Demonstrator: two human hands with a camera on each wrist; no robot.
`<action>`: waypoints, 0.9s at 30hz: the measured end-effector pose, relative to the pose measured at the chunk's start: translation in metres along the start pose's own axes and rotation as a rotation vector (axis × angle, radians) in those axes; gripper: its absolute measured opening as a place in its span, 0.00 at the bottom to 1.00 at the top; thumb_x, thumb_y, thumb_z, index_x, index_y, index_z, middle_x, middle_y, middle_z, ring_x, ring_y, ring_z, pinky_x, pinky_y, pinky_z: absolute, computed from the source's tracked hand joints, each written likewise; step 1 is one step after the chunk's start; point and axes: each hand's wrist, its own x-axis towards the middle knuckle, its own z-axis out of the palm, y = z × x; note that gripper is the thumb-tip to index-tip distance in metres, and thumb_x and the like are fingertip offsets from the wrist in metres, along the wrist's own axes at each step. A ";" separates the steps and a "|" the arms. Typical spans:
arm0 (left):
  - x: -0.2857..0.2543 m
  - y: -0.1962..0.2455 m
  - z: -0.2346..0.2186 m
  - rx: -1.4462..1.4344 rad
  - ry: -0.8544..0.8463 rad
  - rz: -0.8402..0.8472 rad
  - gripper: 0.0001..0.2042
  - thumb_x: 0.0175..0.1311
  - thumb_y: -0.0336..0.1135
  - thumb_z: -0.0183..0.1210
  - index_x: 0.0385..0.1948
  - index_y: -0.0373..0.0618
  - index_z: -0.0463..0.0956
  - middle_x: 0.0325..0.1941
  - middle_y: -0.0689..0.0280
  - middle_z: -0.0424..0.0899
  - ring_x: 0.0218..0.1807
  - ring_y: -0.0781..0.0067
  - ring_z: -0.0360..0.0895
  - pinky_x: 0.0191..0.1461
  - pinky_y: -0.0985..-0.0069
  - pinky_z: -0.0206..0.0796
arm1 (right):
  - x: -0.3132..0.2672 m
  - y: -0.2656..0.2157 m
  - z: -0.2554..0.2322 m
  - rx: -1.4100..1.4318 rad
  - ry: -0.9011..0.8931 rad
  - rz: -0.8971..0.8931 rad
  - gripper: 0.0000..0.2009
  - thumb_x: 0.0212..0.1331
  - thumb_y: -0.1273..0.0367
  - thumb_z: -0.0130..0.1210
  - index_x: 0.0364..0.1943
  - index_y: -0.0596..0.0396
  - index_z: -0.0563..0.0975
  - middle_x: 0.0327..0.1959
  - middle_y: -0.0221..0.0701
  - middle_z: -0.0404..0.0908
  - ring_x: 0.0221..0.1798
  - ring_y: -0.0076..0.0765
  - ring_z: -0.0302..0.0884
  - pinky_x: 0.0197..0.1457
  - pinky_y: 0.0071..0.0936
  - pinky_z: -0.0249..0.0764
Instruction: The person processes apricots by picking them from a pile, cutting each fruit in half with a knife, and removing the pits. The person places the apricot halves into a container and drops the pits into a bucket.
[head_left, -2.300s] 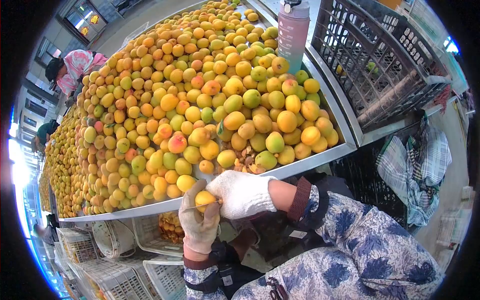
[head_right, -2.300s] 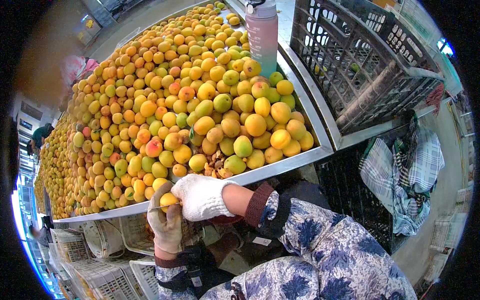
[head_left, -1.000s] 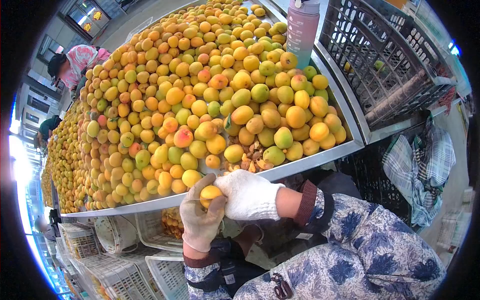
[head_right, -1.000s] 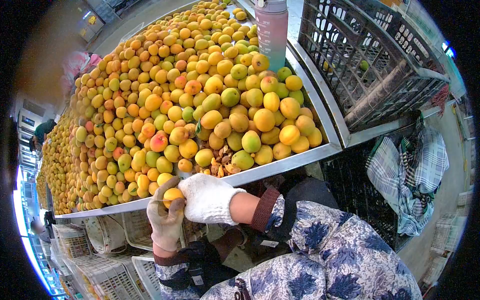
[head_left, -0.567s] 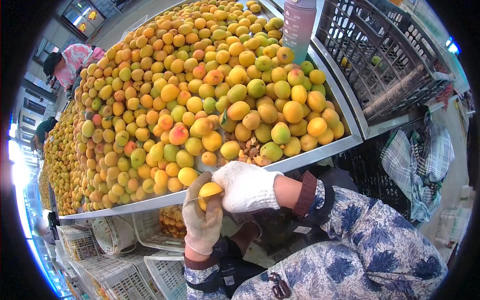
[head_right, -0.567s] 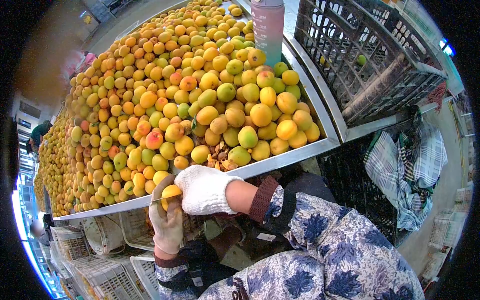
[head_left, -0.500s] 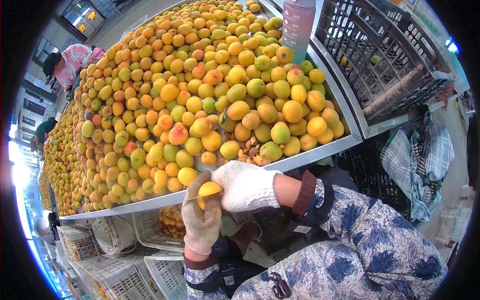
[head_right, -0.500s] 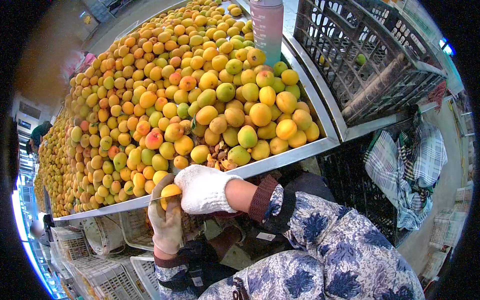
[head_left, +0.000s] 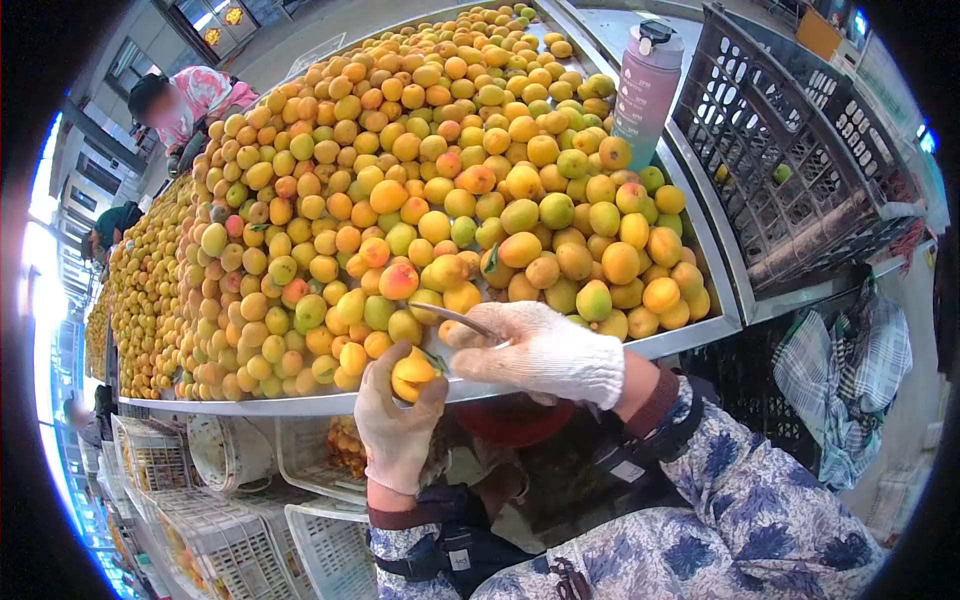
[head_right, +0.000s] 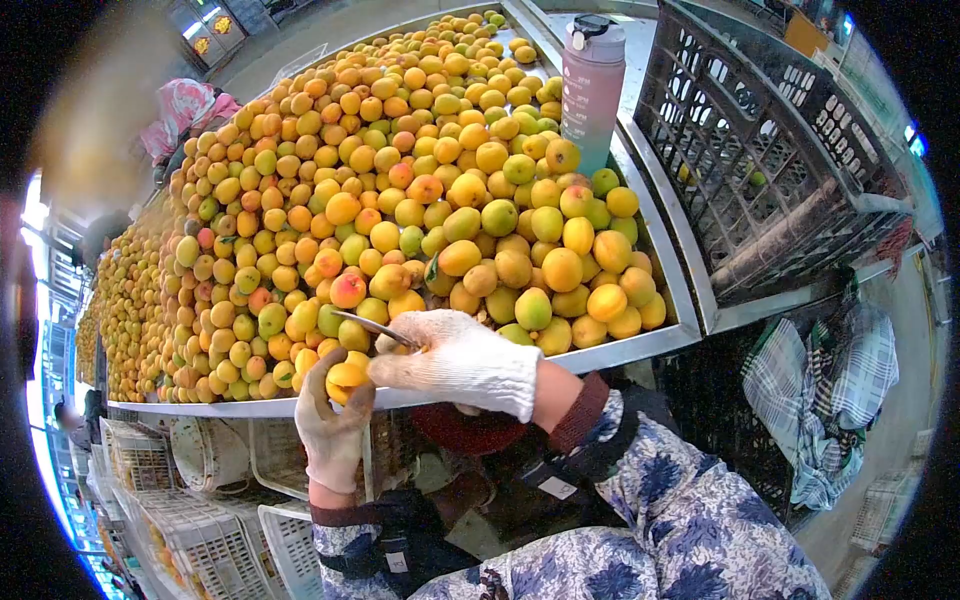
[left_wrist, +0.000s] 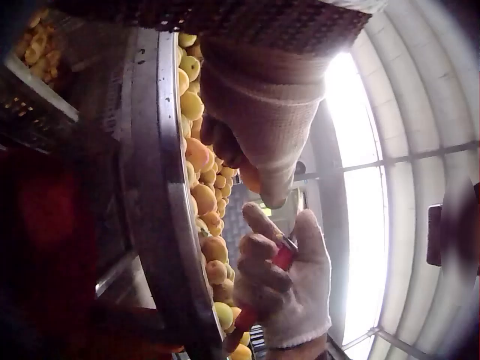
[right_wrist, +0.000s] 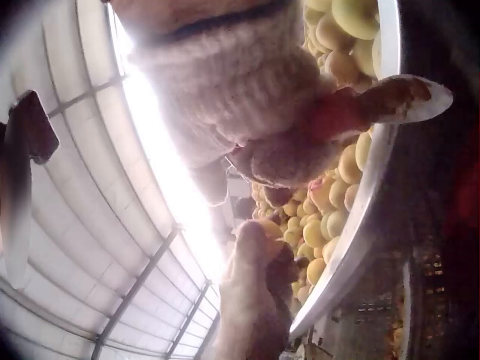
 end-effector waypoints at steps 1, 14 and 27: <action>0.001 0.006 0.000 -0.005 -0.002 0.002 0.23 0.51 0.33 0.69 0.51 0.39 0.75 0.41 0.58 0.80 0.42 0.61 0.79 0.47 0.69 0.71 | 0.001 0.001 0.001 -0.002 0.005 0.001 0.26 0.54 0.48 0.63 0.37 0.61 0.78 0.32 0.40 0.82 0.38 0.37 0.80 0.42 0.30 0.73; -0.016 0.023 0.013 -0.304 0.026 0.061 0.26 0.69 0.53 0.53 0.51 0.33 0.73 0.42 0.57 0.81 0.44 0.64 0.79 0.51 0.69 0.70 | 0.005 0.013 0.026 0.150 -0.090 0.044 0.18 0.62 0.56 0.57 0.34 0.59 0.80 0.26 0.25 0.78 0.31 0.20 0.70 0.35 0.23 0.70; -0.006 0.021 0.017 -1.533 0.219 -0.623 0.30 0.72 0.57 0.45 0.66 0.45 0.60 0.54 0.61 0.74 0.56 0.63 0.70 0.64 0.62 0.61 | -0.001 0.045 0.055 -0.522 0.211 -0.527 0.23 0.56 0.59 0.63 0.53 0.55 0.76 0.38 0.41 0.80 0.37 0.41 0.80 0.41 0.32 0.76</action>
